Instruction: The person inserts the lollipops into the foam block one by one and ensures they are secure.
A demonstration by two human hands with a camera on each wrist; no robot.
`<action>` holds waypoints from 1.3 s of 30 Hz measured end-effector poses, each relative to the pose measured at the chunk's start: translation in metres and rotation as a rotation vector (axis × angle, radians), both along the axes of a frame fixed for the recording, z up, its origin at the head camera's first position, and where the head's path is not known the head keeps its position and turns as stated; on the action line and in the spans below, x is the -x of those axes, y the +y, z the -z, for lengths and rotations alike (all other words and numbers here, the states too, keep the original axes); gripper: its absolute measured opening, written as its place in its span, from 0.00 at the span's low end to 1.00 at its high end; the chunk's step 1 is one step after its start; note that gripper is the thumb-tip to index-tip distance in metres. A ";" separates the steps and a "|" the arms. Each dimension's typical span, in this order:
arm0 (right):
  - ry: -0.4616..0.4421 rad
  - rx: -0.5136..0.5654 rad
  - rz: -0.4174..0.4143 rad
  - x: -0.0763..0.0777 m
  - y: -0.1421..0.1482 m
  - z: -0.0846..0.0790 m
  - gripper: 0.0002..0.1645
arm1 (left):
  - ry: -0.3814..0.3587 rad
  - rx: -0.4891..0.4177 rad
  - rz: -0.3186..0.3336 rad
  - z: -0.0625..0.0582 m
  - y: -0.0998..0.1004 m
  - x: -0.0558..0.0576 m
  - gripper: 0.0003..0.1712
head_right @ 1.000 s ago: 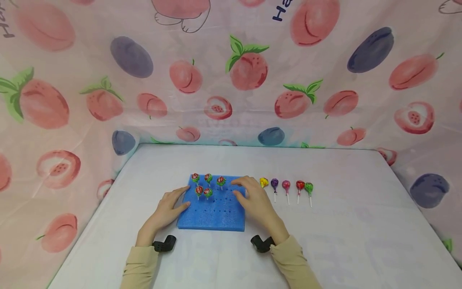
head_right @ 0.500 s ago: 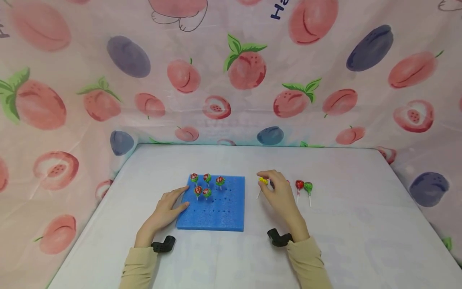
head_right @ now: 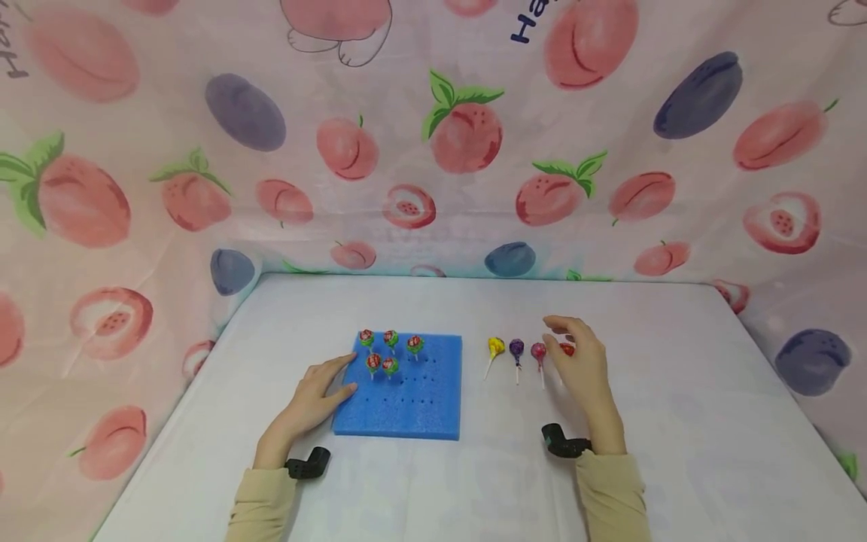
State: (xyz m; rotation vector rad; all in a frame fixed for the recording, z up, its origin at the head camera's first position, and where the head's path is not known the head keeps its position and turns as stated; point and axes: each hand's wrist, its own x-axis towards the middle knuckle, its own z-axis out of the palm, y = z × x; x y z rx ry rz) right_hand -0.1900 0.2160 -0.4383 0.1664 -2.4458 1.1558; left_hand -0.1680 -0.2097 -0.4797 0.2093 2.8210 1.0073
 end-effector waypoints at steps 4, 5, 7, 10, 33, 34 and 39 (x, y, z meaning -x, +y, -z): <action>0.008 0.005 0.051 0.001 0.017 0.003 0.15 | 0.004 -0.004 0.000 0.000 0.000 -0.001 0.34; 0.009 0.008 0.059 0.001 0.020 0.004 0.15 | 0.005 -0.002 0.000 0.001 0.000 -0.001 0.34; -0.002 0.005 0.079 0.002 0.025 0.006 0.15 | 0.011 0.001 0.002 0.001 0.000 -0.001 0.34; -0.025 -0.006 0.103 0.003 0.031 0.008 0.15 | 0.014 0.002 0.003 0.001 0.000 0.000 0.34; -0.381 -0.035 0.101 -0.001 0.052 0.029 0.26 | 0.004 -0.013 0.004 -0.001 0.000 -0.002 0.34; -0.398 -0.034 0.102 -0.001 0.052 0.029 0.27 | 0.005 -0.011 0.004 0.000 0.000 -0.002 0.34; -0.433 -0.030 0.102 0.000 0.052 0.033 0.29 | 0.007 -0.012 0.006 0.000 0.000 -0.001 0.34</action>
